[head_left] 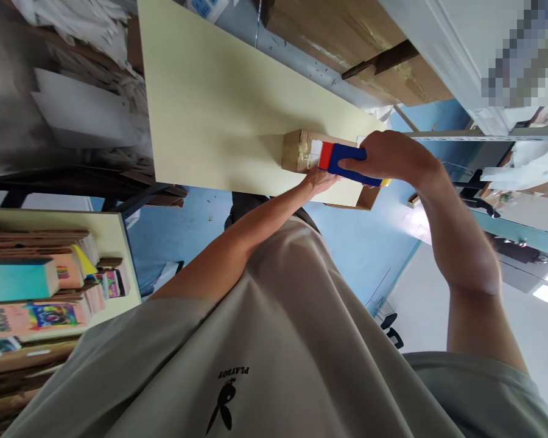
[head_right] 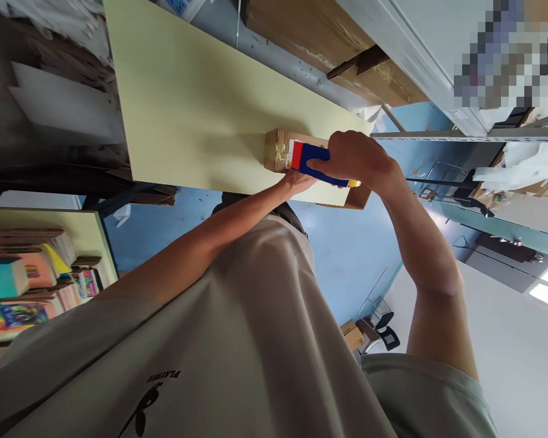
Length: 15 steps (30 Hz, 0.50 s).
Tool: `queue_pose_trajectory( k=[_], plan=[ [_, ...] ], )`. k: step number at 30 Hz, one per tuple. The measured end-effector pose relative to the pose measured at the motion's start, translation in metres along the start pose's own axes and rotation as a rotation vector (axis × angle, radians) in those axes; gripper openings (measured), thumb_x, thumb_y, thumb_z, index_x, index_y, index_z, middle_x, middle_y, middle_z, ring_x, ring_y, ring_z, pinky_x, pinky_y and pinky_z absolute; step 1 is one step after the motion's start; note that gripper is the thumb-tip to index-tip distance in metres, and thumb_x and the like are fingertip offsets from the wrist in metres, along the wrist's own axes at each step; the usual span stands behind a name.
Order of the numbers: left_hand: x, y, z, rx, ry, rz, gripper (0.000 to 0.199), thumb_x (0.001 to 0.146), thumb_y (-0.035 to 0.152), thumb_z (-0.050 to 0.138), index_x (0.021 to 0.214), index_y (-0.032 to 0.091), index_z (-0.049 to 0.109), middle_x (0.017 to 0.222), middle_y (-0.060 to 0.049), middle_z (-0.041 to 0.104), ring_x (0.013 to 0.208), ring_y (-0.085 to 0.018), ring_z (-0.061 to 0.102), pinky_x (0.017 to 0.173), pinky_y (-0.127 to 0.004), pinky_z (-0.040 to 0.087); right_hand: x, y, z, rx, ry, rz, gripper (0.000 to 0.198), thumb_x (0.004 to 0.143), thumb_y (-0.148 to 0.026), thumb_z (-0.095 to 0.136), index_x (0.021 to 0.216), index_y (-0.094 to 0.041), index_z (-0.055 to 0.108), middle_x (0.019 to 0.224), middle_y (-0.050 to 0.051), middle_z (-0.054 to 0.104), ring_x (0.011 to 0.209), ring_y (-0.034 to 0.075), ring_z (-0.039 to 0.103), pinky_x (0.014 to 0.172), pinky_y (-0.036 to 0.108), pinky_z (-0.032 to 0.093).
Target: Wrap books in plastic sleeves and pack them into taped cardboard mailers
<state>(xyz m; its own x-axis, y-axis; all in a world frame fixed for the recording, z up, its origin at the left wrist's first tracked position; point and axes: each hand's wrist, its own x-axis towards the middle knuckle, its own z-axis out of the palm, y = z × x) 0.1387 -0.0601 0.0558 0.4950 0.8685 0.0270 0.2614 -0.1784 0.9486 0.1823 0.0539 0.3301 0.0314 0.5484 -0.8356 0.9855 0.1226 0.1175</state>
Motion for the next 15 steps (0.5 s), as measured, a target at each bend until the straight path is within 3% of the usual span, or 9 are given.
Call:
queue_pose_trajectory(
  k=[3, 6, 12, 15],
  plan=[
    [-0.003, -0.010, 0.005, 0.189, -0.205, 0.076, 0.052, 0.109, 0.000, 0.044, 0.145, 0.006, 0.082, 0.131, -0.028, 0.084, 0.128, -0.038, 0.079, 0.115, -0.053, 0.064, 0.016, 0.024, 0.013, 0.001, -0.073, 0.071, 0.082, 0.103, -0.093, 0.064, 0.109, -0.014, 0.085, 0.075, 0.016, 0.076, 0.089, 0.038, 0.079, 0.083, 0.047, 0.059],
    [-0.010, -0.017, 0.003, 0.283, -0.298, 0.163, 0.060, 0.112, 0.002, 0.033, 0.156, 0.002, 0.074, 0.143, -0.032, 0.081, 0.136, -0.039, 0.077, 0.118, -0.056, 0.061, 0.038, 0.035, 0.030, 0.012, -0.114, 0.111, 0.083, 0.103, -0.091, 0.064, 0.111, -0.012, 0.086, 0.080, 0.017, 0.079, 0.087, 0.036, 0.079, 0.080, 0.045, 0.060],
    [-0.032, -0.028, -0.005, 0.187, -0.379, 0.347, 0.053, 0.119, 0.008, 0.039, 0.157, 0.012, 0.075, 0.166, -0.019, 0.076, 0.160, -0.028, 0.070, 0.138, -0.049, 0.057, 0.080, 0.048, 0.062, 0.030, -0.080, 0.025, 0.079, 0.101, -0.085, 0.074, 0.124, -0.011, 0.084, 0.098, 0.021, 0.084, 0.099, 0.039, 0.082, 0.085, 0.045, 0.062],
    [-0.055, -0.032, -0.025, 0.180, -0.348, 0.303, 0.047, 0.121, 0.015, 0.041, 0.141, 0.019, 0.083, 0.150, -0.013, 0.086, 0.150, -0.026, 0.078, 0.132, -0.047, 0.062, 0.094, 0.057, 0.076, 0.062, -0.042, -0.038, 0.077, 0.101, -0.083, 0.076, 0.128, -0.012, 0.083, 0.106, 0.022, 0.085, 0.107, 0.041, 0.082, 0.090, 0.046, 0.064]
  ],
)
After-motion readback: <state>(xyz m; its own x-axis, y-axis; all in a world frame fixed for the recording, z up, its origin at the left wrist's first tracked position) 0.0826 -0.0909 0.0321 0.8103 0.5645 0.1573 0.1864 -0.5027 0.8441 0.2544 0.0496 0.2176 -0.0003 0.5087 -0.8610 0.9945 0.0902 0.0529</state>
